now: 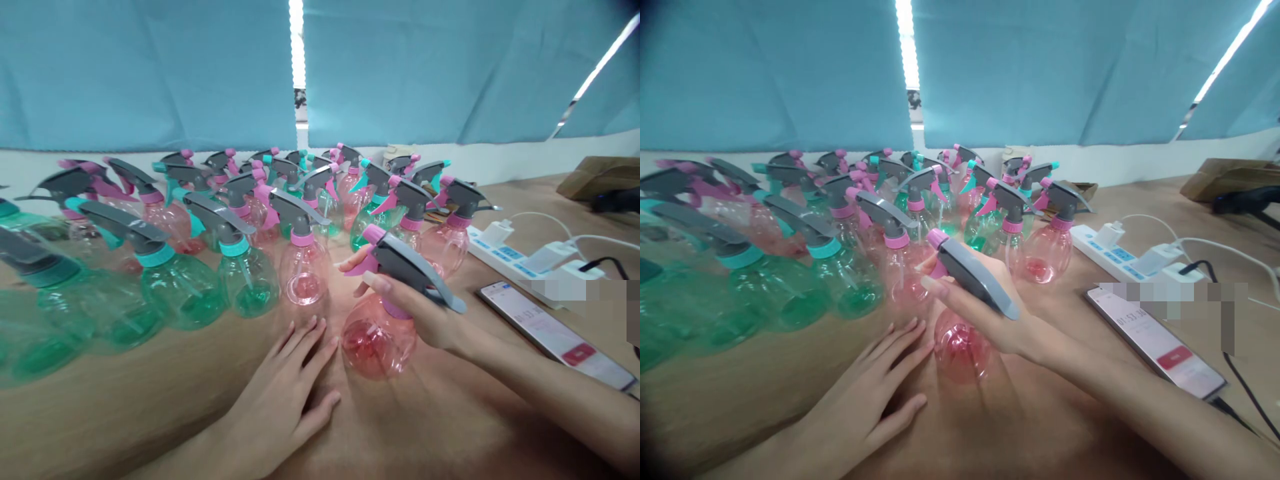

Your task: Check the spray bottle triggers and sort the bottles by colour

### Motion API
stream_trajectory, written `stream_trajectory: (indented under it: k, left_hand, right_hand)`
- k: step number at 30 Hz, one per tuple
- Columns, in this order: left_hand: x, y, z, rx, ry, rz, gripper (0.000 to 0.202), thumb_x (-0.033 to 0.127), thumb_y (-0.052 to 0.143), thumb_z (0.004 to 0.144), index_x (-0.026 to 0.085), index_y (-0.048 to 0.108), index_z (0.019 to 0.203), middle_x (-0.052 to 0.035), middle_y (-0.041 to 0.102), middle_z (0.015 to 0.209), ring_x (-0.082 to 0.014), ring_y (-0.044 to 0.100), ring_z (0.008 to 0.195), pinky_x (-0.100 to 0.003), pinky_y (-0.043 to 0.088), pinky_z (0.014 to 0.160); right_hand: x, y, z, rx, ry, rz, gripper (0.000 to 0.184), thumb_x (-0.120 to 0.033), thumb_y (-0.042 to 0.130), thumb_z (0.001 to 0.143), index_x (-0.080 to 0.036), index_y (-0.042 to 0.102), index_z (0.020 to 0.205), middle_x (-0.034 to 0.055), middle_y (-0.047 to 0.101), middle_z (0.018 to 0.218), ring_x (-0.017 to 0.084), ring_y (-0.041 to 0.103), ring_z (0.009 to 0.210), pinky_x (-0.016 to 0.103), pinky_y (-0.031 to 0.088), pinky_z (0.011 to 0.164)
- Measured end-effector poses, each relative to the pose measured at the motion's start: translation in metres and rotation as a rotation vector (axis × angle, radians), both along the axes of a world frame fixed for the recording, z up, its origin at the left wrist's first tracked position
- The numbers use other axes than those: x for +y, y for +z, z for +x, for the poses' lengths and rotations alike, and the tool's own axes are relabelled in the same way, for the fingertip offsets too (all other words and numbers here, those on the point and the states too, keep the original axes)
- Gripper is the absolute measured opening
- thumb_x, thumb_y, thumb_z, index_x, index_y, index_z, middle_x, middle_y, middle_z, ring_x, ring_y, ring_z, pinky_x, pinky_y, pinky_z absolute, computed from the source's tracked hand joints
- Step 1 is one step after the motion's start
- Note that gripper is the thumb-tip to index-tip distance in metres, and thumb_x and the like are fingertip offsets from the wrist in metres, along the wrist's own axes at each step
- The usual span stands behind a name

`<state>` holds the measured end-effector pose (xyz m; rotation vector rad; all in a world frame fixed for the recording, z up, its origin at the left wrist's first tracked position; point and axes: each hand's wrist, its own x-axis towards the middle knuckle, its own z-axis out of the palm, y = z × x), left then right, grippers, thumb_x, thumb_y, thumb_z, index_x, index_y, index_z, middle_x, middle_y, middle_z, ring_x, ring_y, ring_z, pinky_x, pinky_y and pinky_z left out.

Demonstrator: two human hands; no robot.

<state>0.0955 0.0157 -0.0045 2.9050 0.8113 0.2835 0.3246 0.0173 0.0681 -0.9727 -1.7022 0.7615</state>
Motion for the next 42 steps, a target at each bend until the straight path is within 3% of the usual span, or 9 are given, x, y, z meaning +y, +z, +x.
stream_trajectory:
  k: [13, 17, 23, 34, 42]
  left_hand:
    - [0.0006, 0.0018, 0.0012, 0.018, -0.001, 0.009, 0.055, 0.038, 0.053, 0.095, 0.014, 0.040, 0.144, -0.0129, 0.036, 0.151, -0.0290, 0.033, 0.139, -0.049, 0.032, 0.111]
    - [0.0006, 0.0001, 0.0003, -0.010, 0.007, -0.008, 0.055, 0.038, 0.053, 0.095, 0.016, 0.041, 0.144, -0.0115, 0.036, 0.151, -0.0295, 0.033, 0.138, -0.049, 0.030, 0.111]
    - [0.0000, -0.0006, -0.0005, -0.014, 0.001, -0.002, 0.055, 0.038, 0.052, 0.096, 0.017, 0.039, 0.145, -0.0114, 0.035, 0.152, -0.0292, 0.033, 0.139, -0.049, 0.031, 0.111]
    - [0.0002, 0.0019, 0.0019, 0.020, 0.007, 0.002, 0.055, 0.039, 0.052, 0.095, 0.015, 0.041, 0.144, -0.0124, 0.037, 0.151, -0.0297, 0.034, 0.138, -0.050, 0.032, 0.110]
    - [0.0004, 0.0009, 0.0007, 0.009, 0.003, -0.010, 0.056, 0.038, 0.052, 0.096, 0.016, 0.039, 0.145, -0.0118, 0.035, 0.152, -0.0289, 0.032, 0.139, -0.049, 0.030, 0.111]
  right_hand:
    - [0.0001, -0.0016, 0.0011, -0.024, -0.022, 0.014, 0.023, -0.041, 0.050, 0.094, -0.024, 0.043, 0.080, -0.0055, 0.031, 0.064, 0.011, 0.035, 0.054, 0.028, 0.037, 0.054]
    - [0.0002, -0.0028, 0.0027, -0.034, -0.033, 0.007, 0.028, -0.041, 0.051, 0.093, -0.024, 0.041, 0.073, -0.0054, 0.033, 0.061, 0.013, 0.042, 0.057, 0.029, 0.041, 0.058]
    - [0.0000, -0.0034, 0.0019, -0.016, -0.031, 0.000, 0.023, -0.041, 0.051, 0.093, -0.024, 0.043, 0.078, -0.0052, 0.035, 0.062, 0.014, 0.046, 0.060, 0.030, 0.043, 0.061]
    - [-0.0029, -0.0014, 0.0020, -0.014, 0.000, -0.024, 0.027, -0.033, 0.048, 0.095, -0.025, 0.034, 0.073, -0.0058, 0.030, 0.061, 0.013, 0.037, 0.056, 0.029, 0.034, 0.057]
    - [-0.0019, -0.0030, 0.0005, 0.027, 0.016, -0.049, 0.028, -0.033, 0.051, 0.093, -0.025, 0.034, 0.072, -0.0070, 0.029, 0.061, 0.012, 0.030, 0.051, 0.031, 0.041, 0.061]
